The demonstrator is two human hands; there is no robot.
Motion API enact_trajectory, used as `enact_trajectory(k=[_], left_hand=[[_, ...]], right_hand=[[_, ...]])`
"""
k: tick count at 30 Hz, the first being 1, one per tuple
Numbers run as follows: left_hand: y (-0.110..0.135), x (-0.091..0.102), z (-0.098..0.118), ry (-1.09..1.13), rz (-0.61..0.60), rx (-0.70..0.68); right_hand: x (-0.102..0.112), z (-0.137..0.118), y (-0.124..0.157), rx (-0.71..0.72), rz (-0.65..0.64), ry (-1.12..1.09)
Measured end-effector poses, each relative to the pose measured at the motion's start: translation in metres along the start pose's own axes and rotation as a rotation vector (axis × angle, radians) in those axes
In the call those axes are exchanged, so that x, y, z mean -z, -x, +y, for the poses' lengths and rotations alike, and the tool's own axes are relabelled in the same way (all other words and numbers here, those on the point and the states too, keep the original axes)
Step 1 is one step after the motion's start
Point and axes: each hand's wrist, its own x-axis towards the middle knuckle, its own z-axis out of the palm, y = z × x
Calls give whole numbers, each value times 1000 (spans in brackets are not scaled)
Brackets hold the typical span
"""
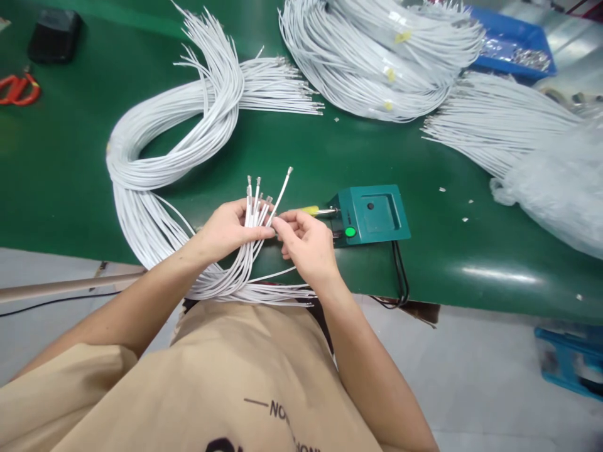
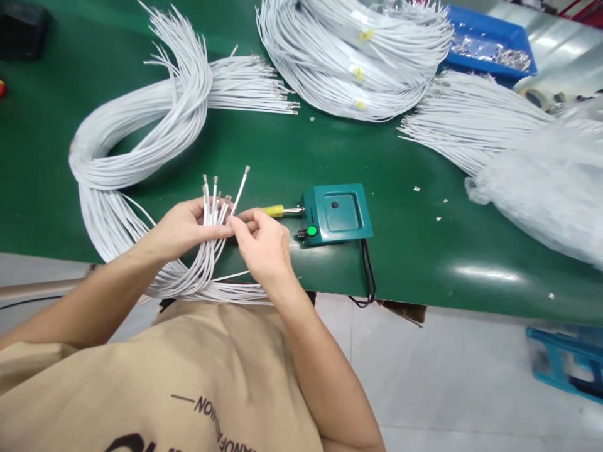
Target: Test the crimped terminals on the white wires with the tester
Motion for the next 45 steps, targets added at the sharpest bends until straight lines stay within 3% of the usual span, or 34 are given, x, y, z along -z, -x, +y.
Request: enact_trajectory(k=[8, 12, 17, 22, 28, 35, 39, 45], left_hand=[[4, 4, -6, -18, -68, 45], [6, -3, 0, -87, -15, -38], [9, -12, 7, 16, 21, -8], [11, -13, 5, 47, -2, -24], [14, -17, 9, 48, -4, -21], [13, -14, 5, 121, -34, -22], [12, -14, 3, 155, -37, -29], [12, -14, 4, 152, -26, -71]], right_hand=[[-9, 1, -4, -119, 7, -492], [-10, 4, -3, -169, -3, -775], [-17, 8, -2, -286, -111, -1134], [-13, 4, -4, -278, -80, -1099], [-8, -4, -9, -321, -186, -977], [-10, 6, -4, -375, -243, -1225], [-9, 7, 0, -340, -194, -1193], [-9, 4, 4, -158, 1, -869]])
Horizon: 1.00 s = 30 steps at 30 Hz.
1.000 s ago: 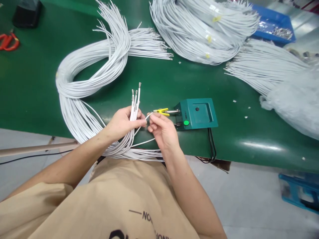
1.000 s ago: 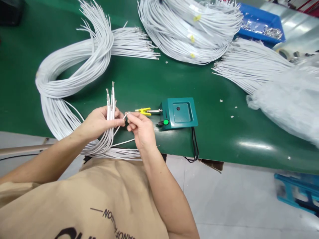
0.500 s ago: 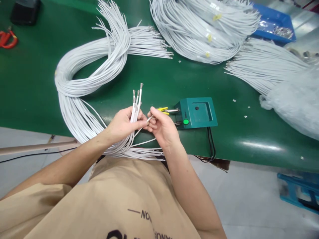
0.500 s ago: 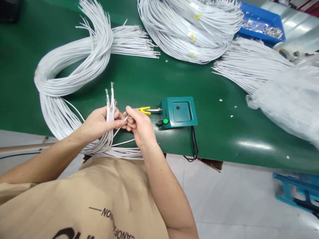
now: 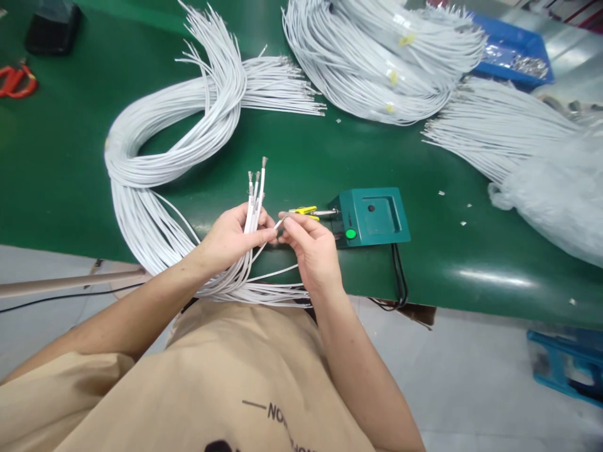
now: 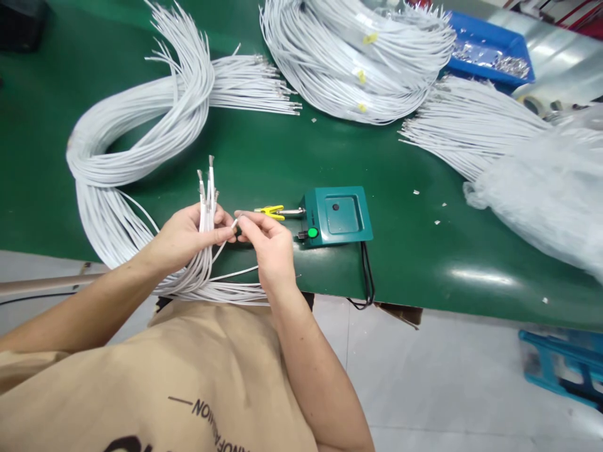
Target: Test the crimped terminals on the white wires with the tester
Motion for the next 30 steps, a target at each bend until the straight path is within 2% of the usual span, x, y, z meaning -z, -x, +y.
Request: enact_trajectory(k=[4, 10, 14, 16, 19, 21, 30], left_hand=[[0, -1, 2, -10, 4, -24], [1, -2, 4, -82, -95, -37], [2, -1, 4, -116, -108, -24], [1, 0, 4, -97, -112, -23], [0, -1, 6, -59, -113, -17], [0, -1, 7, -39, -114, -4], [2, -2, 7, 34, -115, 69]], right_hand=[[0, -4, 0, 13, 34, 78], [1, -13, -3, 52, 56, 283], [6, -12, -4, -109, -28, 210], [9, -11, -5, -145, -36, 167], [9, -12, -7, -43, -13, 139], [7, -13, -8, 1, -46, 139], [7, -7, -7, 28, -92, 187]])
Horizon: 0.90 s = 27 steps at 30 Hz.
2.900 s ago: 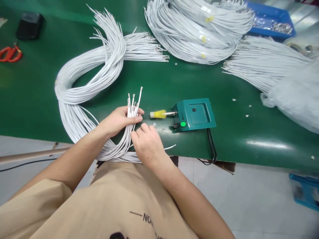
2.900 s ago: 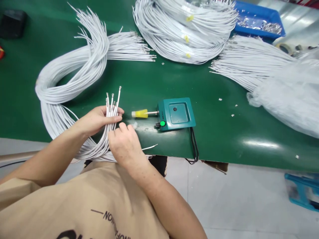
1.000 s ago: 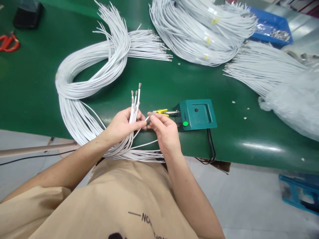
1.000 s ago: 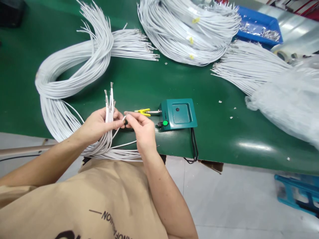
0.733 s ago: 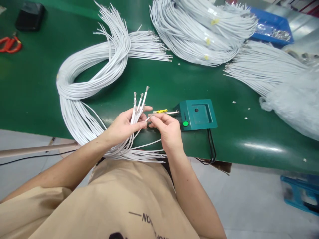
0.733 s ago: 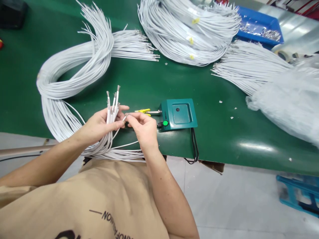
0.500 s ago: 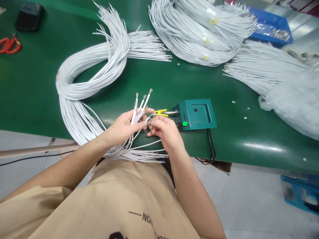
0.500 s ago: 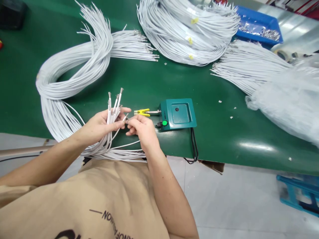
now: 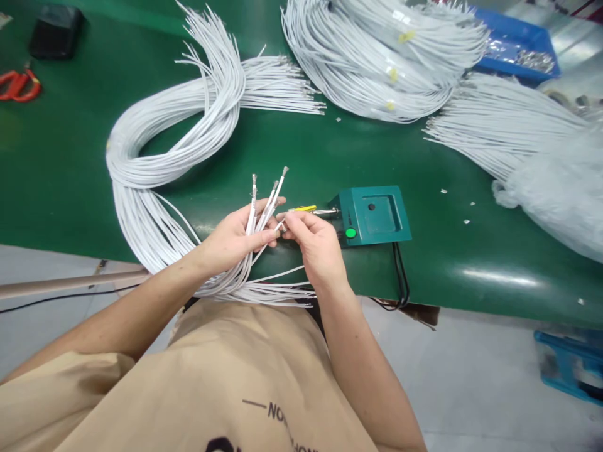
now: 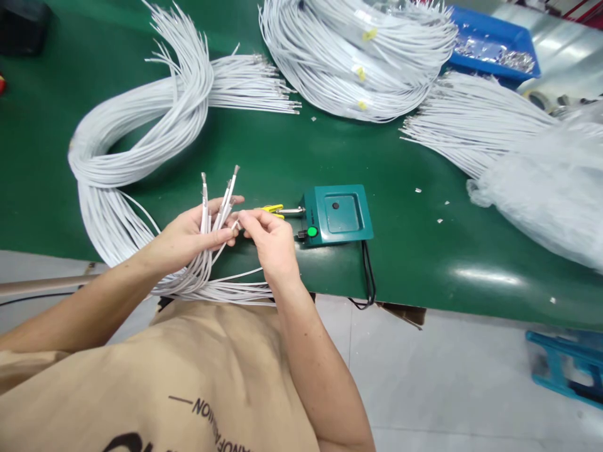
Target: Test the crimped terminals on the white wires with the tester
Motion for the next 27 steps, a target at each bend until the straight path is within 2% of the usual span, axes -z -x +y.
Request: enact_trajectory(k=[7, 15, 19, 22, 27], left_hand=[[0, -1, -1, -43, 10, 6], [1, 0, -2, -8, -21, -11], [0, 0, -2, -31, 10, 9], [-1, 0, -2, -58, 41, 12], [-1, -1, -2, -65, 76, -6]], right_hand=[[1, 1, 3, 15, 63, 15], [0, -4, 6, 49, 165, 235], [2, -3, 4, 9, 104, 155], [1, -5, 4, -7, 39, 177], [-1, -7, 6, -5, 50, 197]])
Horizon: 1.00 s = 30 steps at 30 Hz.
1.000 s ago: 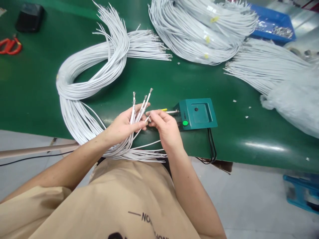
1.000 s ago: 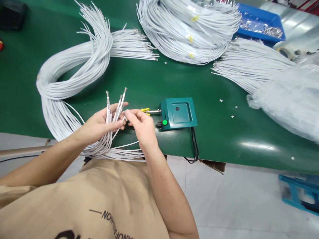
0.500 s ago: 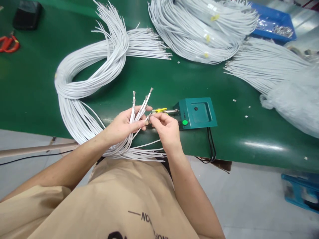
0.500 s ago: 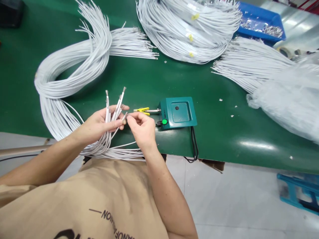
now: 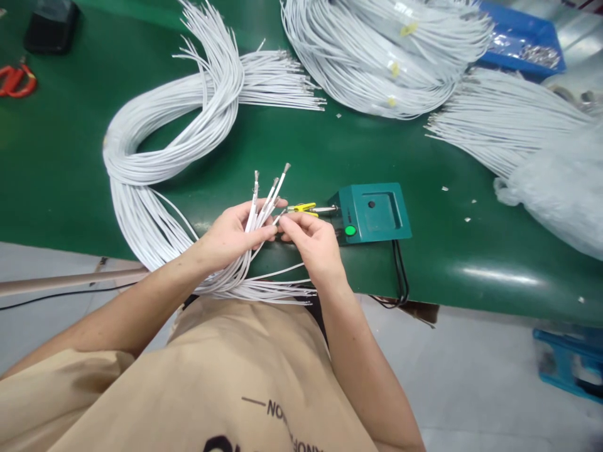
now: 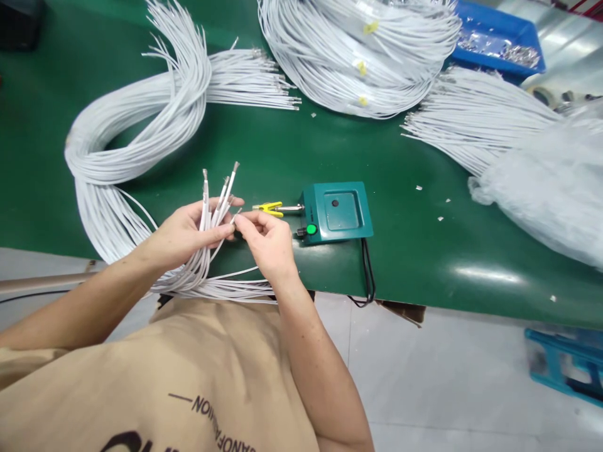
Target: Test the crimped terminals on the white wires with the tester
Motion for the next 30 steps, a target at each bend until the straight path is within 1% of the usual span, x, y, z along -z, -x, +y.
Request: enact_trajectory(k=[9, 12, 16, 23, 30], left_hand=[[-3, 2, -2, 3, 16, -1], [-3, 1, 0, 6, 22, -3], [-3, 0, 0, 16, 0, -6], [-2, 3, -3, -8, -24, -10], [-1, 2, -1, 8, -44, -3]], right_hand=[[3, 4, -3, 35, -31, 10], [4, 7, -6, 21, -57, -25], [5, 9, -8, 4, -88, -73], [5, 4, -5, 37, 28, -100], [3, 5, -6, 5, 46, -134]])
